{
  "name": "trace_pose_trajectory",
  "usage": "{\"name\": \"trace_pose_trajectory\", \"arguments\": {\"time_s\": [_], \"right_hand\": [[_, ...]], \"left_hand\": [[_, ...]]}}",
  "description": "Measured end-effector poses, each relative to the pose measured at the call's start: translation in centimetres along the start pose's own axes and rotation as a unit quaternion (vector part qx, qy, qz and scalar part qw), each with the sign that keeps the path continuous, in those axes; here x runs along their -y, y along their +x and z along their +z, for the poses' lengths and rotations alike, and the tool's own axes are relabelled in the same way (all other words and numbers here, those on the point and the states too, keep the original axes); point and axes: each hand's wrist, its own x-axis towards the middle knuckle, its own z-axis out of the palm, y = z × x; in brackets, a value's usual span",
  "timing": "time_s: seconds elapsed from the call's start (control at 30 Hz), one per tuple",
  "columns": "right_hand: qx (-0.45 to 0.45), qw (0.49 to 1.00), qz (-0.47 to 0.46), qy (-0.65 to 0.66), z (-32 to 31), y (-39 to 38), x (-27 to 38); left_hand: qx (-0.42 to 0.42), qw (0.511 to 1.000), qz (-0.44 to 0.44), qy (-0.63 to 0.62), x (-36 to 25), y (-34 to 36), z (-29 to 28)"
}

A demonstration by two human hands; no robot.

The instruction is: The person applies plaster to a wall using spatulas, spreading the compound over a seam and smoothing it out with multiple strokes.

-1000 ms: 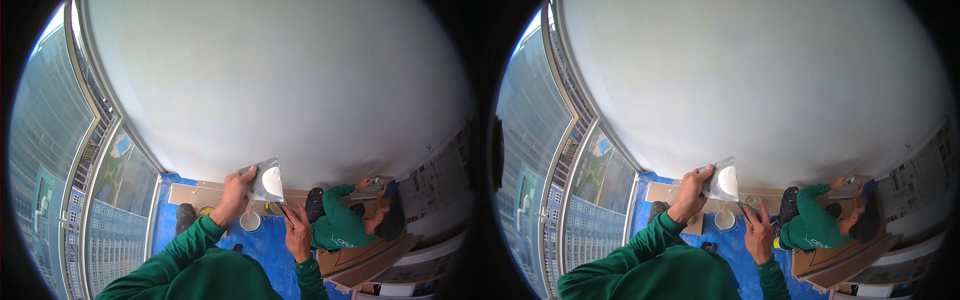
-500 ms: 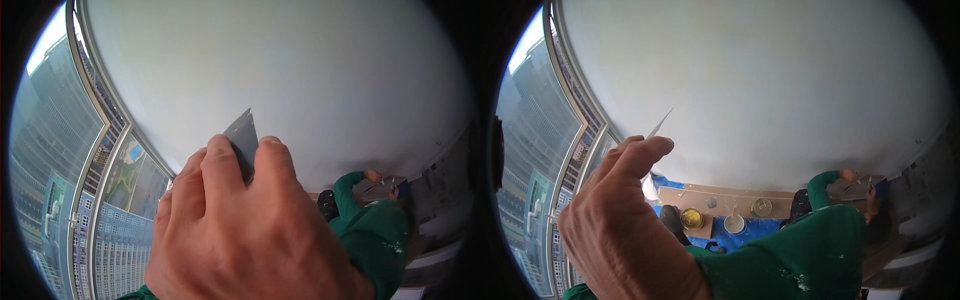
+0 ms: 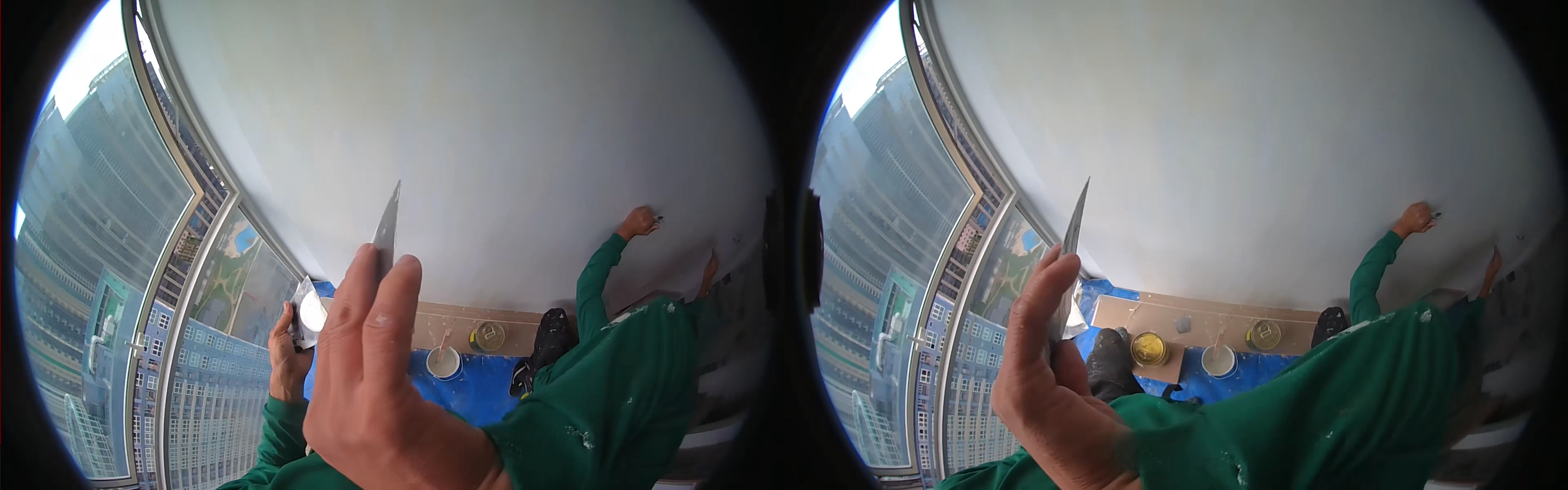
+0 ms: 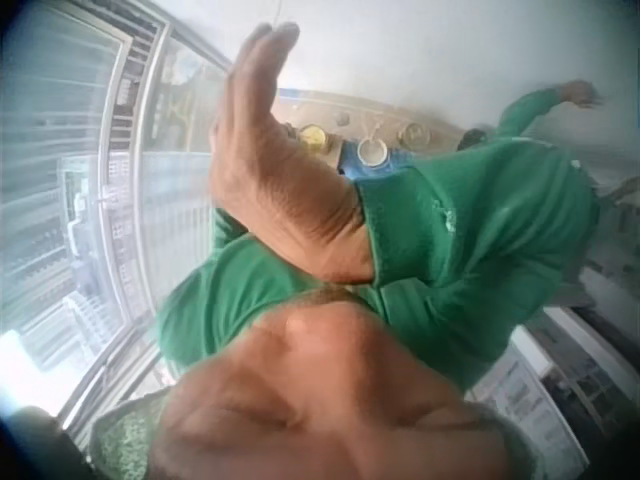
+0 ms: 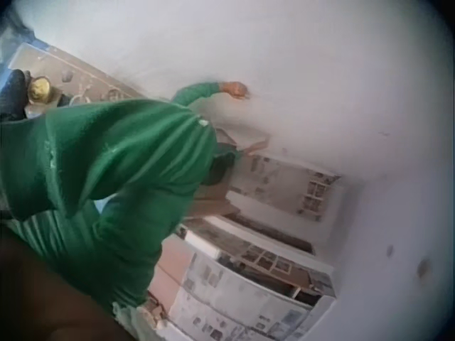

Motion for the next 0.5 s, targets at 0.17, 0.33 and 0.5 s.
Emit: {"name": "trace_pose_trajectory", "arguments": {"time_s": [0.17,0.33,0.5], "right_hand": [[-0.103,0.896,0.196,0.385,11.1,-5.0,-6.2],[-0.299,0.281,0.460,0.787,20.2,-8.2,-4.7],[-0.227,0.090,0.212,0.946,28.5,-11.5,-2.1]], "left_hand": [[0.005,0.999,0.028,-0.040,-0.2,2.9,-0.1],[0.091,0.994,-0.059,-0.030,1.5,1.1,7.8],[0.096,0.990,-0.098,0.036,5.8,-0.8,12.5]]}}
